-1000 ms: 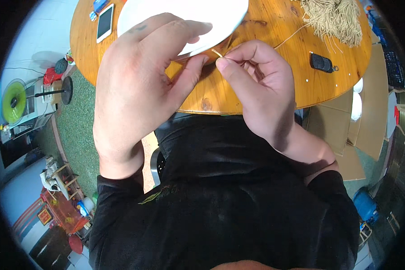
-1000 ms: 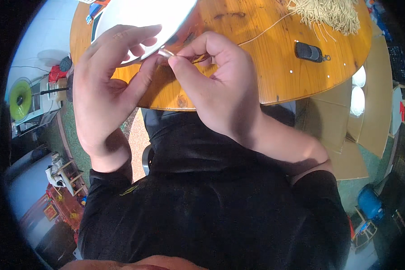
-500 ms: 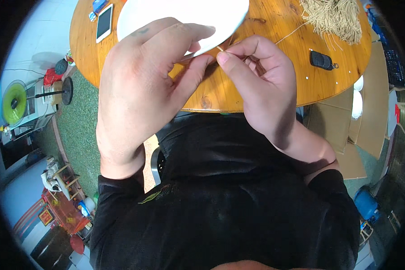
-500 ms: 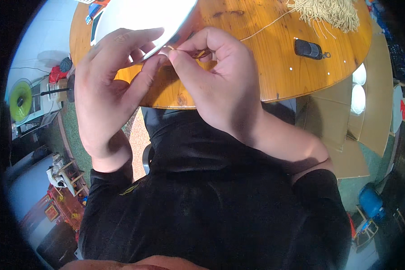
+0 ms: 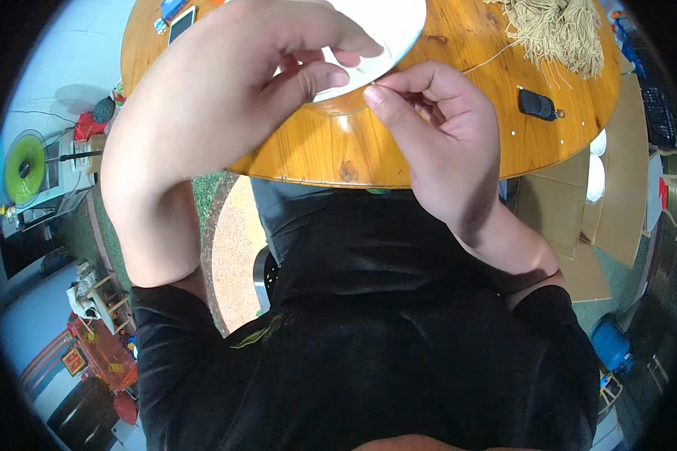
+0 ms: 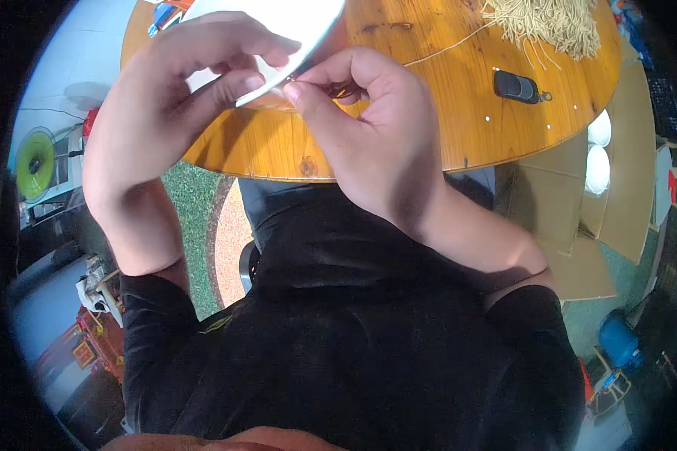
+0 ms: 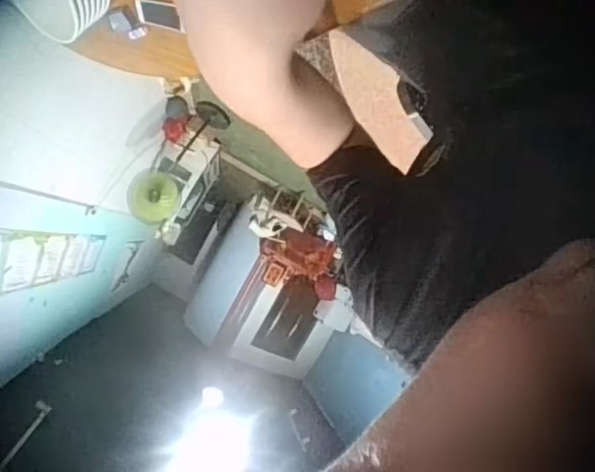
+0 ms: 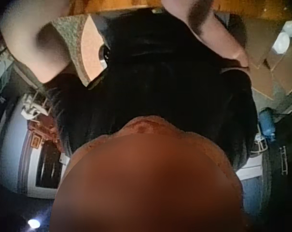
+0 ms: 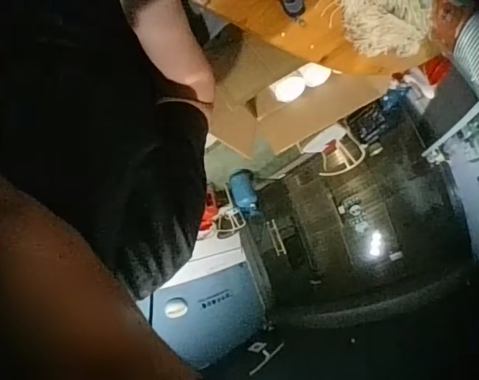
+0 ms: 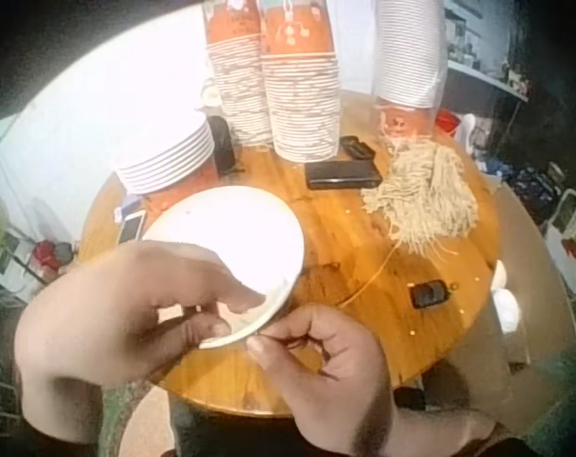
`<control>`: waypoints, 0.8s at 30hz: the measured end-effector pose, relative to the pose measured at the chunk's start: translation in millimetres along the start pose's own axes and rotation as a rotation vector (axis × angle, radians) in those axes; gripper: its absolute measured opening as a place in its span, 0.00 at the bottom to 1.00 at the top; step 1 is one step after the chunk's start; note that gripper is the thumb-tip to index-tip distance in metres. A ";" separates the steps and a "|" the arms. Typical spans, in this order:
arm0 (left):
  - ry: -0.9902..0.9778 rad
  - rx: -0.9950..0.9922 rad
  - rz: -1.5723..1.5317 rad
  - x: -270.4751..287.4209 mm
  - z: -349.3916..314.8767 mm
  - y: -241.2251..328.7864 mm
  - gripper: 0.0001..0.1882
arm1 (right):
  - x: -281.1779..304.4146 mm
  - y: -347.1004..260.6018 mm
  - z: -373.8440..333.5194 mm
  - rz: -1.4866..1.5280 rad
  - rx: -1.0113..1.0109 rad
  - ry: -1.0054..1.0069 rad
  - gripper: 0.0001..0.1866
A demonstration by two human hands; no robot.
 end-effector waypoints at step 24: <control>0.300 -0.062 -0.433 -14.6 -3.3 4.3 0.06 | 15.5 -24.2 -6.7 -0.263 0.005 -0.159 0.06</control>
Point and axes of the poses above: each hand's wrist, its own z-axis towards the middle knuckle, its own x-axis out of the back of the hand, y = z × x, the point moved 5 cm from there along z, towards the middle knuckle, and after that the axes turned 11 degrees about -y, right-handed, at the moved point
